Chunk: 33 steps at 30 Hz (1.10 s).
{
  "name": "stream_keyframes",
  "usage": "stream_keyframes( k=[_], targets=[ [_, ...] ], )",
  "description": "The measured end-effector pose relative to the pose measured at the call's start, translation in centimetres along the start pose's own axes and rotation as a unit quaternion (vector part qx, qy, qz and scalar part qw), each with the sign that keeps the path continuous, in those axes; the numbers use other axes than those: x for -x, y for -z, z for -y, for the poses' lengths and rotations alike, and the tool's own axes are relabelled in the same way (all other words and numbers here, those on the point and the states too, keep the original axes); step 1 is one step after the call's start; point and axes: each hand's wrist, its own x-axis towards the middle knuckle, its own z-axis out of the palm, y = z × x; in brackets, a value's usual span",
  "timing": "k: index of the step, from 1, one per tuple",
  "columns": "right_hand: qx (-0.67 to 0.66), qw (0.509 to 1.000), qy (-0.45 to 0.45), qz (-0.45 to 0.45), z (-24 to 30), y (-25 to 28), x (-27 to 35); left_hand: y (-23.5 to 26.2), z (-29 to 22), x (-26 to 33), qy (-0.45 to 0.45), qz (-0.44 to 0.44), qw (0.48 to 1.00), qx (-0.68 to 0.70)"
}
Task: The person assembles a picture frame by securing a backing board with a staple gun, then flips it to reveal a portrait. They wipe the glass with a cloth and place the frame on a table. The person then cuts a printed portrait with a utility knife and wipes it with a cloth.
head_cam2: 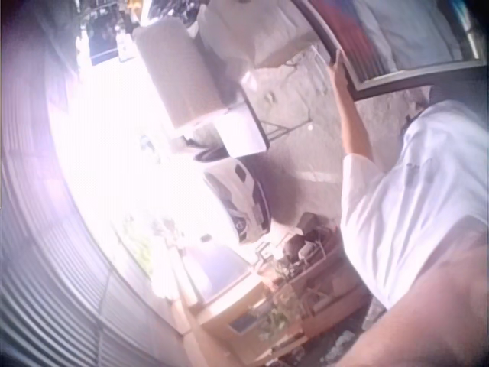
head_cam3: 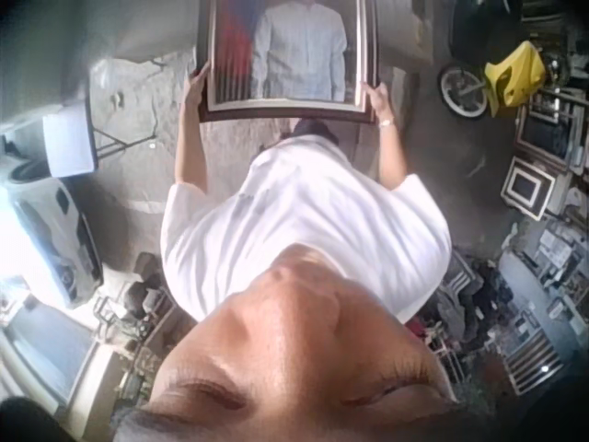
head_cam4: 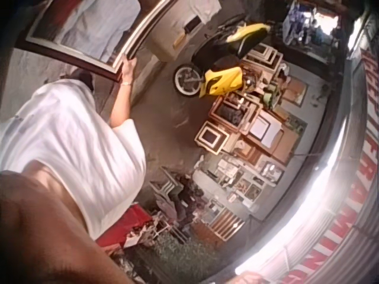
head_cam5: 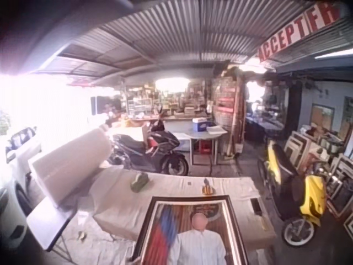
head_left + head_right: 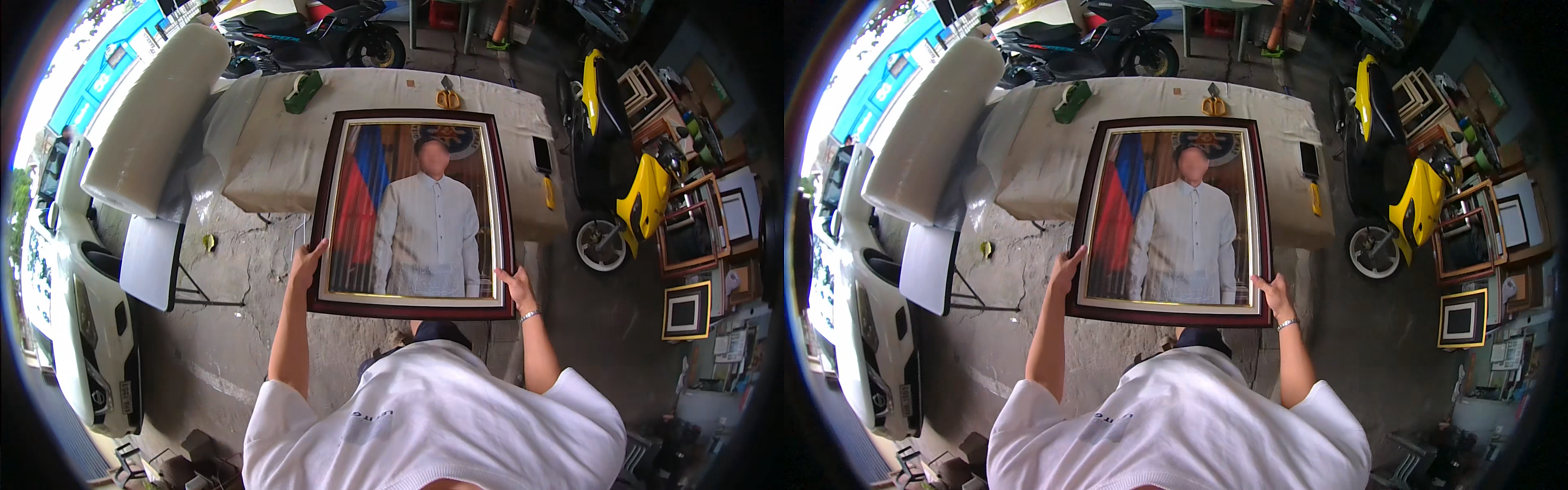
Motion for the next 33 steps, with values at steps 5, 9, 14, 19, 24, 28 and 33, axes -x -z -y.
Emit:
stream_keyframes(
  k=[5, 9, 14, 19, 24, 28, 33],
  targets=[
    [-0.02, 0.999, -0.012, -0.049, 0.3, -3.5, -11.1, -0.2, -0.8, -15.0, -0.053, 0.0, 0.999, -0.007],
    [-0.006, 0.999, -0.051, -0.014, -1.2, -3.5, -20.7, -0.7, -2.4, -24.8, -0.059, -0.004, 0.995, -0.086],
    [0.076, 0.995, 0.001, -0.062, -0.8, -6.8, -28.1, -0.6, -3.5, -32.9, 0.033, 0.038, 0.999, -0.016],
    [0.046, 0.995, -0.083, -0.033, -1.2, -8.8, -30.0, -0.7, -2.9, -36.8, 0.037, -0.071, 0.985, -0.152],
    [0.149, 0.978, -0.146, -0.015, 0.7, -9.5, -30.8, -1.9, -1.2, -37.3, 0.04, -0.068, 0.954, -0.291],
    [0.367, 0.916, -0.159, 0.031, 0.6, -6.6, -33.9, -1.9, -4.2, -36.8, 0.012, -0.027, 0.918, -0.395],
    [0.455, 0.886, -0.056, 0.077, 0.6, -6.8, -34.8, 0.4, -8.2, -34.0, -0.047, -0.117, 0.919, -0.375]
  ],
)
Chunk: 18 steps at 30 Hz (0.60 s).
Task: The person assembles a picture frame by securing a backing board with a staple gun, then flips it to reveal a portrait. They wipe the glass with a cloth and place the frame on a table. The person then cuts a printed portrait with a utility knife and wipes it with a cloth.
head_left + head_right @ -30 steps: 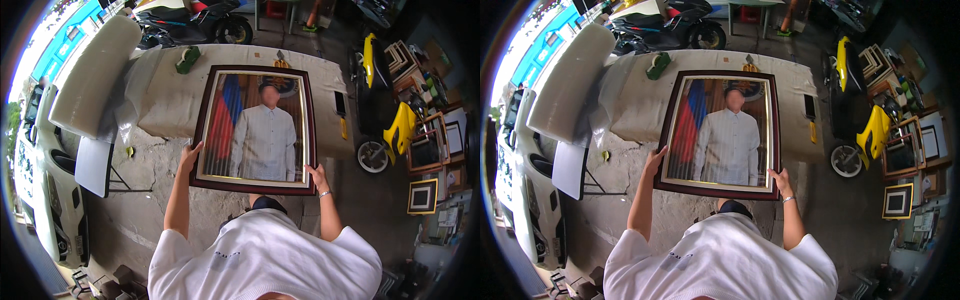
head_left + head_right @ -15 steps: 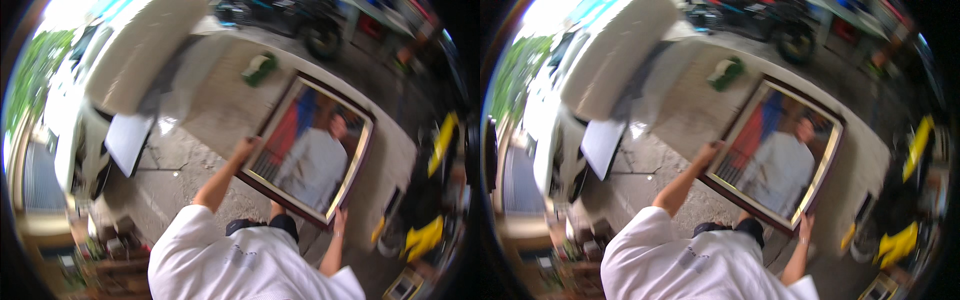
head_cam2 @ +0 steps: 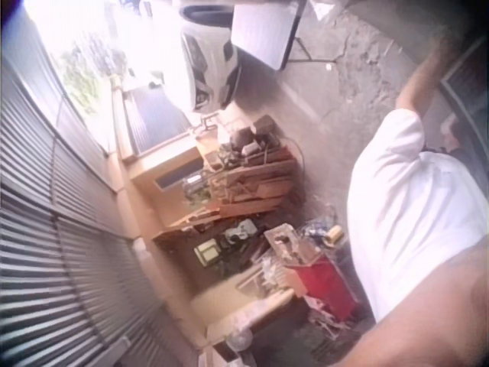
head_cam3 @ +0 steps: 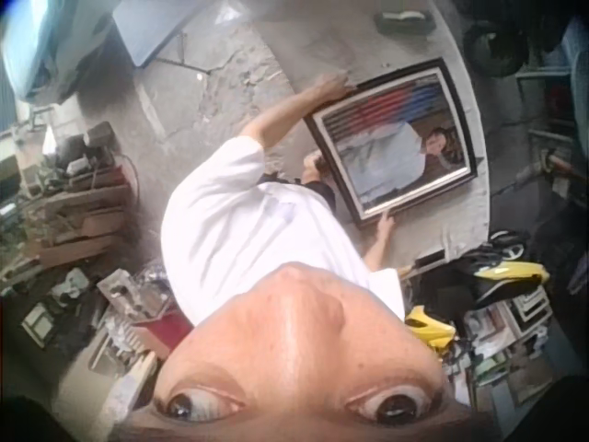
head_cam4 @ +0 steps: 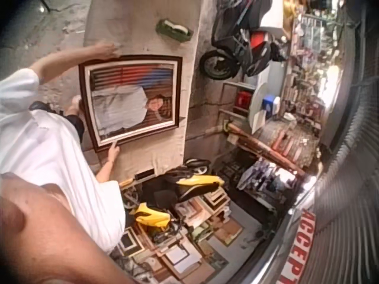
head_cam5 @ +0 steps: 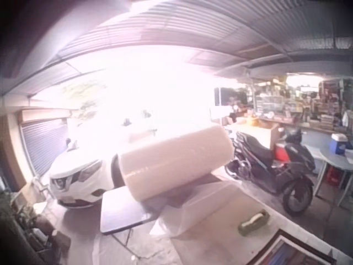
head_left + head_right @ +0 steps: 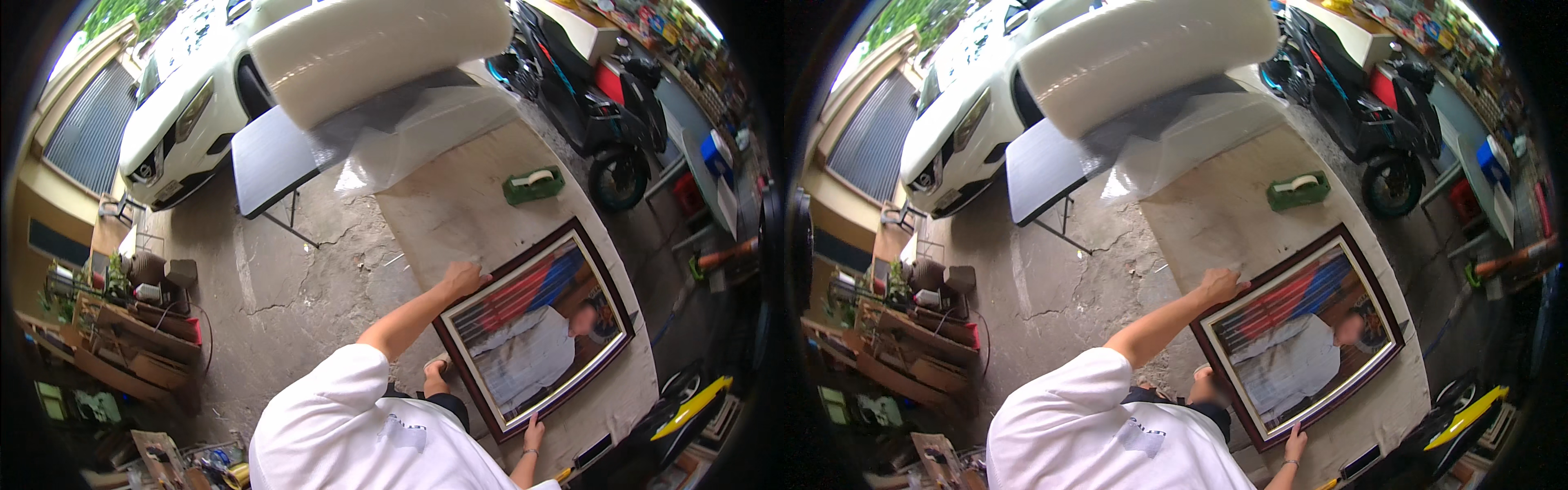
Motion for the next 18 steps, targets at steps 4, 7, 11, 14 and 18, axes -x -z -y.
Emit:
stream_keyframes(
  k=[4, 7, 11, 14, 18],
  targets=[
    [0.144, 0.989, 0.03, 0.005, 1.5, 1.0, -0.5, 1.6, 3.7, 7.3, -0.006, -0.076, 0.989, 0.13],
    [0.114, 0.992, -0.059, 0.017, 1.2, 2.8, -1.8, 1.1, 7.2, 16.8, 0.051, -0.026, 0.981, 0.183],
    [0.245, 0.96, 0.077, -0.113, 12.0, 1.8, 1.6, -7.6, 19.4, 36.4, 0.227, 0.023, 0.956, 0.184],
    [0.212, 0.938, 0.242, -0.125, 18.1, -1.2, 4.0, -12.1, 24.7, 50.5, 0.334, 0.006, 0.912, 0.238],
    [0.109, 0.945, 0.286, 0.112, 26.0, -11.8, 8.2, -11.7, 27.9, 62.3, 0.477, -0.112, 0.83, 0.267]
  ],
)
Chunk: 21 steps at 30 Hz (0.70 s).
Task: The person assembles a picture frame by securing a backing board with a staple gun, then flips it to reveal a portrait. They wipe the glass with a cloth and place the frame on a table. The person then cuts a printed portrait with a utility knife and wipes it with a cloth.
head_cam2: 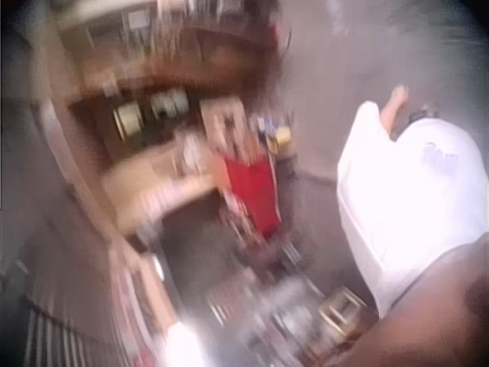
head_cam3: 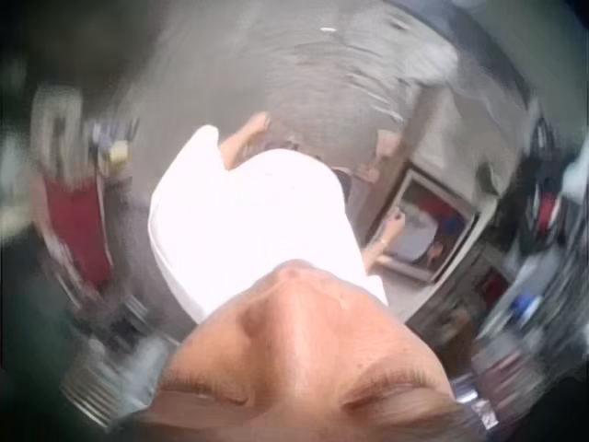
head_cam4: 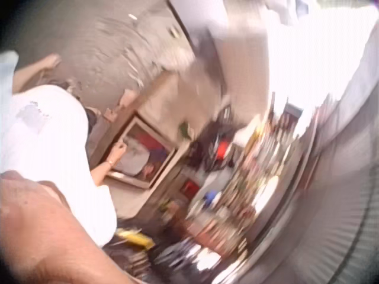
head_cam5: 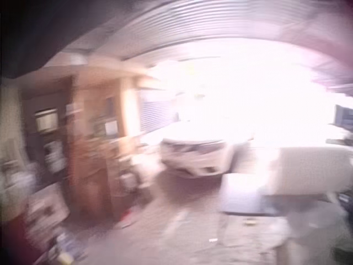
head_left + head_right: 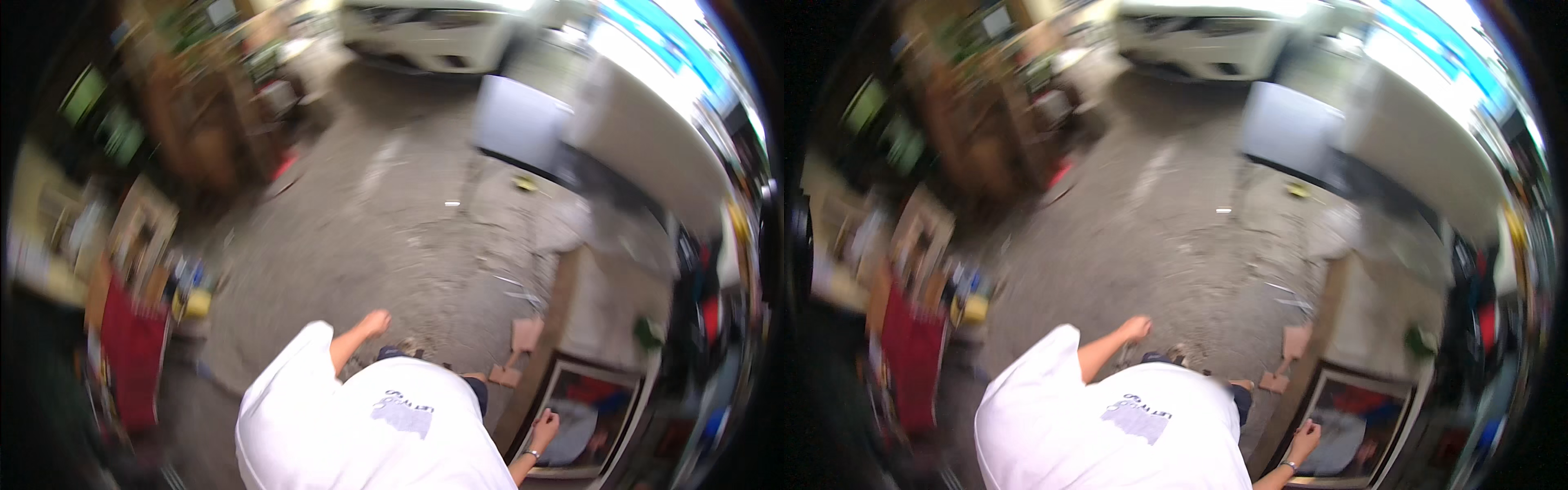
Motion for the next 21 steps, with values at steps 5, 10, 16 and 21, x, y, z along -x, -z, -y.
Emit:
stream_keyframes(
  k=[5, 10, 16, 21],
  targets=[
    [0.123, 0.875, 0.351, 0.311, 16.7, -14.1, -1.6, 8.7, 6.8, 6.8, 0.149, -0.195, 0.945, 0.217],
    [0.197, 0.723, 0.501, 0.433, 34.1, -24.2, 2.0, 8.2, 12.1, 16.9, 0.192, -0.274, 0.86, 0.385],
    [0.131, 0.621, 0.569, 0.523, 46.7, -38.8, 5.6, 3.7, 18.0, 22.8, 0.251, -0.354, 0.752, 0.495],
    [-0.128, 0.542, 0.7, 0.448, 69.9, -45.5, 19.2, -1.3, 24.0, 28.1, 0.3, -0.427, 0.668, 0.53]
  ],
)
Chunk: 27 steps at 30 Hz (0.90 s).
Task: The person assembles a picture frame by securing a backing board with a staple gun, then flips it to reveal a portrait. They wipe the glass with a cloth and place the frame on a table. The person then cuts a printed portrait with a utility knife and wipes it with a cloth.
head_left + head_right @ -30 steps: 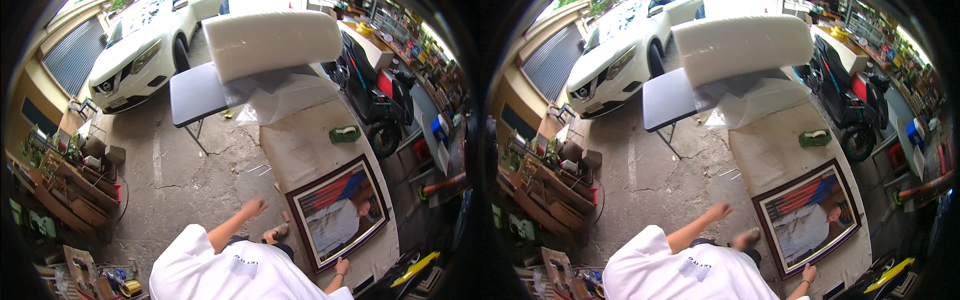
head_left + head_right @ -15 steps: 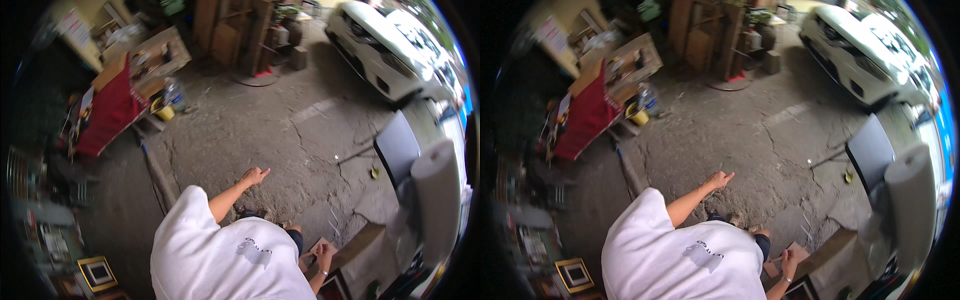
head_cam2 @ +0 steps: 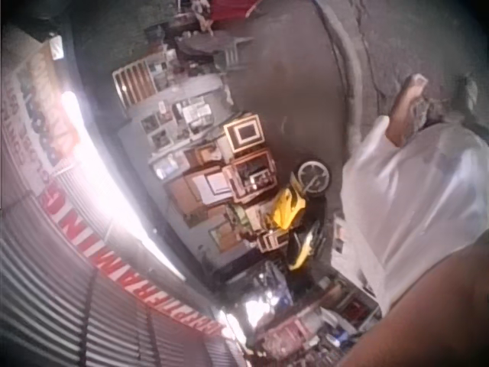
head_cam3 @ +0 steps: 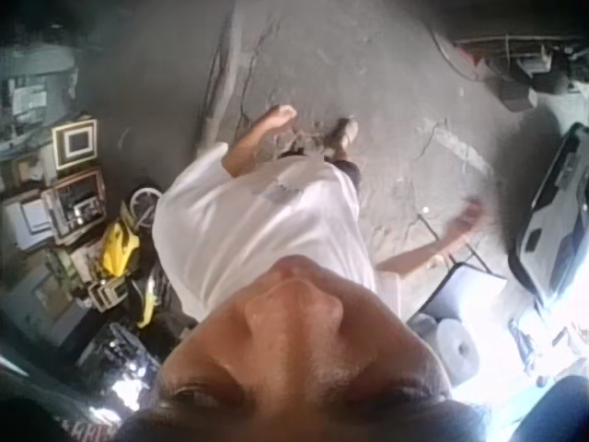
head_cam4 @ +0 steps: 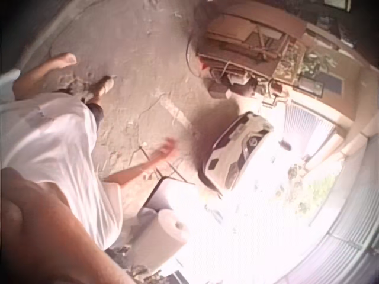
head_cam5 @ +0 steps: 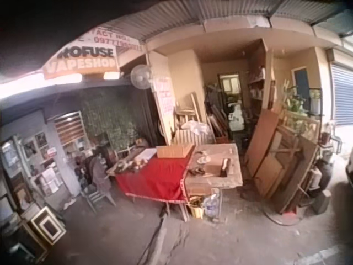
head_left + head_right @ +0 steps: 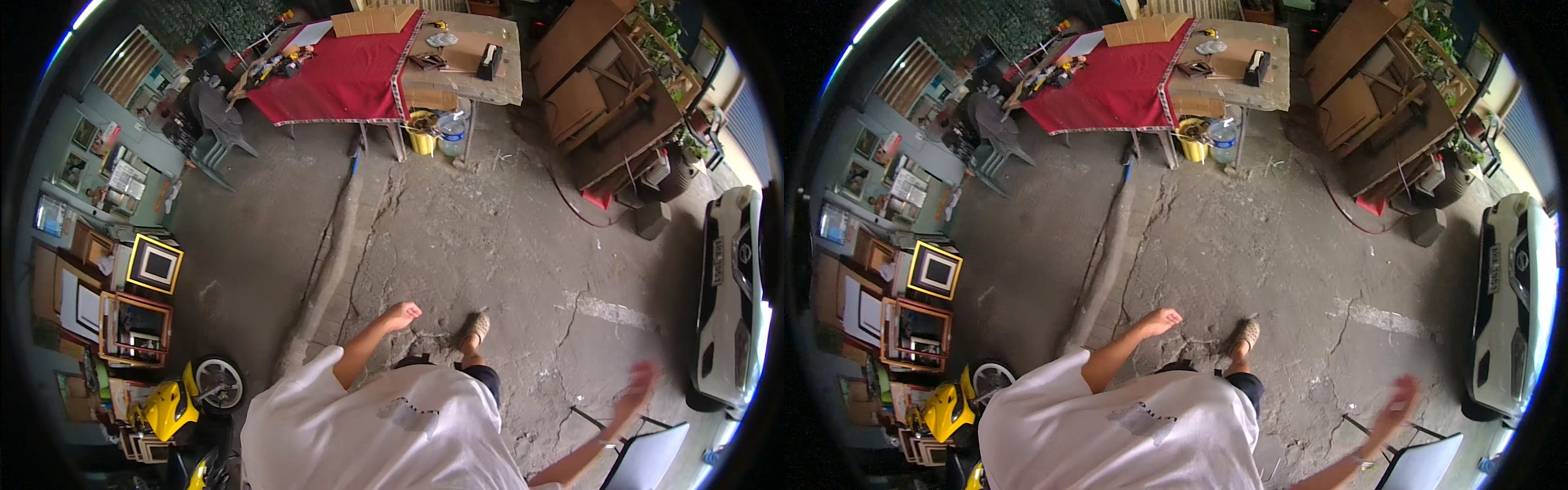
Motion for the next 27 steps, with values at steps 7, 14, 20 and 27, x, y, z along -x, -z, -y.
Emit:
stream_keyframes(
  k=[7, 14, 20, 27],
  targets=[
    [0.144, 0.971, 0.137, -0.135, 10.4, -6.9, -28.4, 8.7, -2.3, 0.3, 0.01, -0.116, 0.991, 0.071],
    [0.097, 0.966, 0.229, -0.072, 24.0, -29.0, -41.5, 15.6, -2.1, -1.9, 0.058, -0.23, 0.906, 0.351],
    [0.056, 0.966, 0.254, -0.002, 37.1, -49.7, -44.5, 24.8, 2.7, -5.8, 0.072, -0.249, 0.863, 0.434],
    [0.042, 0.963, 0.265, 0.012, 49.7, -65.7, -48.7, 46.7, -0.8, -12.8, 0.015, -0.205, 0.878, 0.433]
  ],
)
